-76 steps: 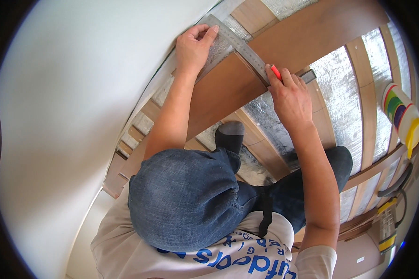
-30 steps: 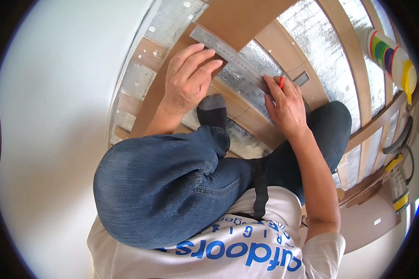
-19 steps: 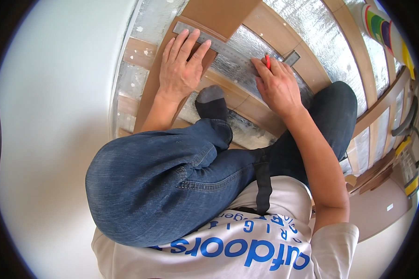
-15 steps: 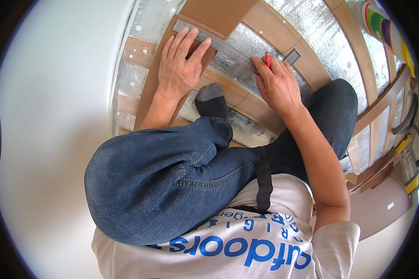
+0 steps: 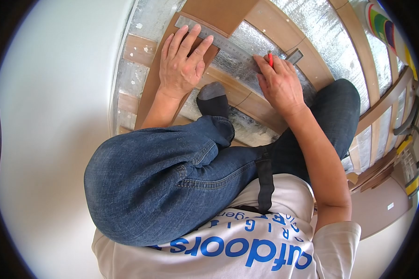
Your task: The person measures a laminate wood plank using a square ruler and a pencil, then positions and joins the planks together on the floor.
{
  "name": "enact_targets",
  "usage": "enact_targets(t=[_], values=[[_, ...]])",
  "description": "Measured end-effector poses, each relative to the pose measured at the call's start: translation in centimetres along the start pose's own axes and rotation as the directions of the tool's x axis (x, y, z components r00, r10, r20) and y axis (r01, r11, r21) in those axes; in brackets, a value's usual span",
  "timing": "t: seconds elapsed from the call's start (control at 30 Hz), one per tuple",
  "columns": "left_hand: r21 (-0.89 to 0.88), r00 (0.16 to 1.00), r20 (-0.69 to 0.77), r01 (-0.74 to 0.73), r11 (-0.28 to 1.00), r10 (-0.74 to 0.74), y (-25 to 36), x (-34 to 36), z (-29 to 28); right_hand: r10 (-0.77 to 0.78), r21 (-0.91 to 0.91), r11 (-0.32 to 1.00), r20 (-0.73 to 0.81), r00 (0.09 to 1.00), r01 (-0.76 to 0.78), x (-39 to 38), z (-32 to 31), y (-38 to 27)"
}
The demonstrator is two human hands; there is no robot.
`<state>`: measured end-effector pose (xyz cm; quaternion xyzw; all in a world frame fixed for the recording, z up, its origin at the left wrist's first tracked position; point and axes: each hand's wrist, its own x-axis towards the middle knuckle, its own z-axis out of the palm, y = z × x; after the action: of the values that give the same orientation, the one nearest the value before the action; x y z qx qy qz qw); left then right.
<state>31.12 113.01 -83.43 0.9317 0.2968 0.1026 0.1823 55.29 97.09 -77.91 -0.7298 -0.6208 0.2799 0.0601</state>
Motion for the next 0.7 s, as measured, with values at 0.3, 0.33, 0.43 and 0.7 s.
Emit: enact_targets(t=[0.3, 0.33, 0.43, 0.7], values=[[-0.016, 0.999, -0.042, -0.006, 1.000, 0.005, -0.10, -0.03, 0.34, 0.001, -0.003, 1.000, 0.002, 1.000, -0.001, 0.15, -0.04, 0.20], [-0.013, 0.999, -0.041, -0.006, 1.000, 0.005, -0.10, -0.01, 0.29, 0.000, -0.002, 1.000, 0.001, 1.000, 0.000, 0.17, -0.02, 0.22], [-0.013, 0.999, -0.036, -0.003, 1.000, 0.003, -0.18, 0.01, 0.26, -0.014, -0.004, 1.000, -0.010, 1.000, 0.014, 0.20, 0.06, 0.27], [-0.007, 1.000, -0.022, 0.008, 1.000, -0.008, -0.13, -0.05, 0.26, 0.006, -0.006, 1.000, 0.009, 1.000, -0.006, 0.26, 0.00, 0.14]])
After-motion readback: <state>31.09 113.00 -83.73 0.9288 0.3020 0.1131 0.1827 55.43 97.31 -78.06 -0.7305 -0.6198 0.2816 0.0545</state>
